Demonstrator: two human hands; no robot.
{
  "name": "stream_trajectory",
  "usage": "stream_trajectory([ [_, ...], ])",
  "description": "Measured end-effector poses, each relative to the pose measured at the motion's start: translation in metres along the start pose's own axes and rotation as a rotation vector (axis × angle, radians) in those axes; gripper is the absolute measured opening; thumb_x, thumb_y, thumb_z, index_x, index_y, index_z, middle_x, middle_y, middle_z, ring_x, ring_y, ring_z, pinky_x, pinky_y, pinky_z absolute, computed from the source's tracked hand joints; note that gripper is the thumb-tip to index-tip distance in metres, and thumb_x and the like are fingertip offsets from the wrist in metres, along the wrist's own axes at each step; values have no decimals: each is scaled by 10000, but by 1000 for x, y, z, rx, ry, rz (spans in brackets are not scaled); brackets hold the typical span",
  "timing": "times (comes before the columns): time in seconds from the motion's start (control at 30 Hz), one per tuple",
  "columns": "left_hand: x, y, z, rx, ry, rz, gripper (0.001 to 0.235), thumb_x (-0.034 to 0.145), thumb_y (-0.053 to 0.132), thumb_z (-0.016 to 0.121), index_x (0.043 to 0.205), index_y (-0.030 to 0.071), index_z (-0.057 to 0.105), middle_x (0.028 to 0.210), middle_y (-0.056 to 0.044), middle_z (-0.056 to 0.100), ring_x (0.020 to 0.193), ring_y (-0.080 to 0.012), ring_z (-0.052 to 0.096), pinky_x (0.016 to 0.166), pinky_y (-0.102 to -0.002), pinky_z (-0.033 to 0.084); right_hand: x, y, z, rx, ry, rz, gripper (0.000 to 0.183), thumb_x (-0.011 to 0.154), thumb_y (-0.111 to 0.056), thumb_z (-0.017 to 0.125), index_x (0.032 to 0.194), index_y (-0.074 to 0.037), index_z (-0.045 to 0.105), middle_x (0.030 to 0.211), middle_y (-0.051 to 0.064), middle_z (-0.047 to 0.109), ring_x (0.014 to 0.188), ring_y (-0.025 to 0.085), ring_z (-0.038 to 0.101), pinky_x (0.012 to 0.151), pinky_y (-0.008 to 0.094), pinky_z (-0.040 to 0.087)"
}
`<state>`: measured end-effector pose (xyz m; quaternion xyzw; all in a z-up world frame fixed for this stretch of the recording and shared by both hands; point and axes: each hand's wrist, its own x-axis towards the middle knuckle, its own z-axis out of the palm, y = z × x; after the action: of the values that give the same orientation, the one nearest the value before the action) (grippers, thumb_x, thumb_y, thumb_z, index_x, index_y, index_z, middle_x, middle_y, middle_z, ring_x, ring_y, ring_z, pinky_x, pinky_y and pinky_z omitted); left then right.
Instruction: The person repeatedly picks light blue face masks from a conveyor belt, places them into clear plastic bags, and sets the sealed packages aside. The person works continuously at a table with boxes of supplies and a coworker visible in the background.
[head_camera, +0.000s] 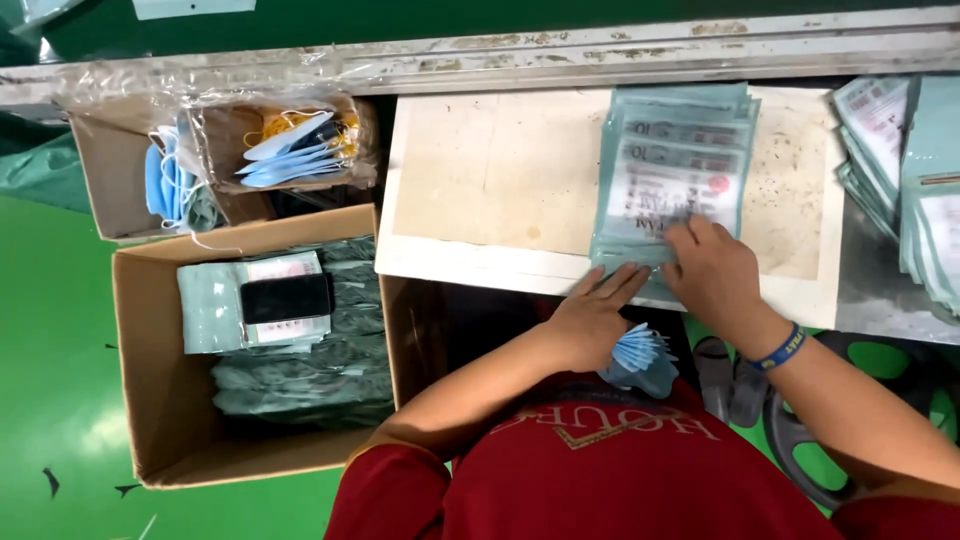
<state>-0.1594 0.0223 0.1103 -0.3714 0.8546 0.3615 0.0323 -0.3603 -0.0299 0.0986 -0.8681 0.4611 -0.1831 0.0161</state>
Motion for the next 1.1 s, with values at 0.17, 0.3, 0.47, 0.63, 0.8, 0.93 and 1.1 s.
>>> stream_trajectory([
  [0.17, -7, -10, -10, 150, -15, -64, 161, 795, 153, 735, 933, 154, 818, 1713, -146, 105, 1597, -276, -5, 1292, -481, 63, 26, -16, -24, 144, 105, -14, 324, 779, -52, 734, 1097, -114, 715, 885, 103, 602, 762, 295, 639, 630, 400, 515],
  [0.3, -38, -40, -46, -216, 64, 79, 262, 800, 237, 782, 1022, 97, 763, 1343, -190, 573, 1259, -342, 491, 1057, -407, 425, 36, -17, -42, 406, 114, 23, 364, 862, 30, 660, 1149, -161, 779, 836, 79, 631, 660, 212, 584, 581, 341, 468],
  [0.47, -56, -70, -57, -767, 346, 121, 277, 934, 292, 738, 1052, 41, 734, 922, -92, 782, 837, -270, 736, 808, -366, 586, 33, -16, -55, 764, -97, 289, 344, 882, 52, 623, 1125, -119, 797, 666, 6, 537, 536, 68, 406, 494, 261, 325],
  [0.63, -53, -53, -69, -477, 511, 66, 248, 927, 231, 668, 1071, 34, 709, 993, -198, 756, 909, -380, 713, 806, -406, 568, 41, -28, -67, 788, -264, 444, 391, 857, 8, 659, 1228, -58, 763, 540, -7, 397, 512, 51, 329, 472, 254, 305],
  [0.8, -49, -31, -78, -404, 596, -172, 244, 881, 158, 614, 1083, 48, 695, 986, -218, 740, 935, -405, 705, 827, -449, 559, 37, -69, -70, 312, 169, 64, 403, 923, -39, 696, 1325, -55, 726, 727, 104, 564, 616, 202, 535, 596, 331, 463],
  [0.93, -44, -33, -76, -420, 673, -87, 234, 916, 186, 648, 1088, 40, 710, 1013, -209, 745, 960, -402, 698, 821, -424, 561, 34, -83, -58, 200, 273, -44, 423, 920, -34, 691, 1340, 23, 687, 788, 151, 639, 646, 281, 620, 630, 393, 520],
  [1.1, -9, -27, -24, -785, 934, -130, 273, 929, 206, 700, 1133, 24, 697, 1008, -161, 764, 949, -255, 758, 826, -345, 589, 31, -85, -38, 218, 228, -13, 513, 882, -27, 682, 1374, 108, 632, 703, 149, 615, 555, 268, 592, 557, 386, 499],
])
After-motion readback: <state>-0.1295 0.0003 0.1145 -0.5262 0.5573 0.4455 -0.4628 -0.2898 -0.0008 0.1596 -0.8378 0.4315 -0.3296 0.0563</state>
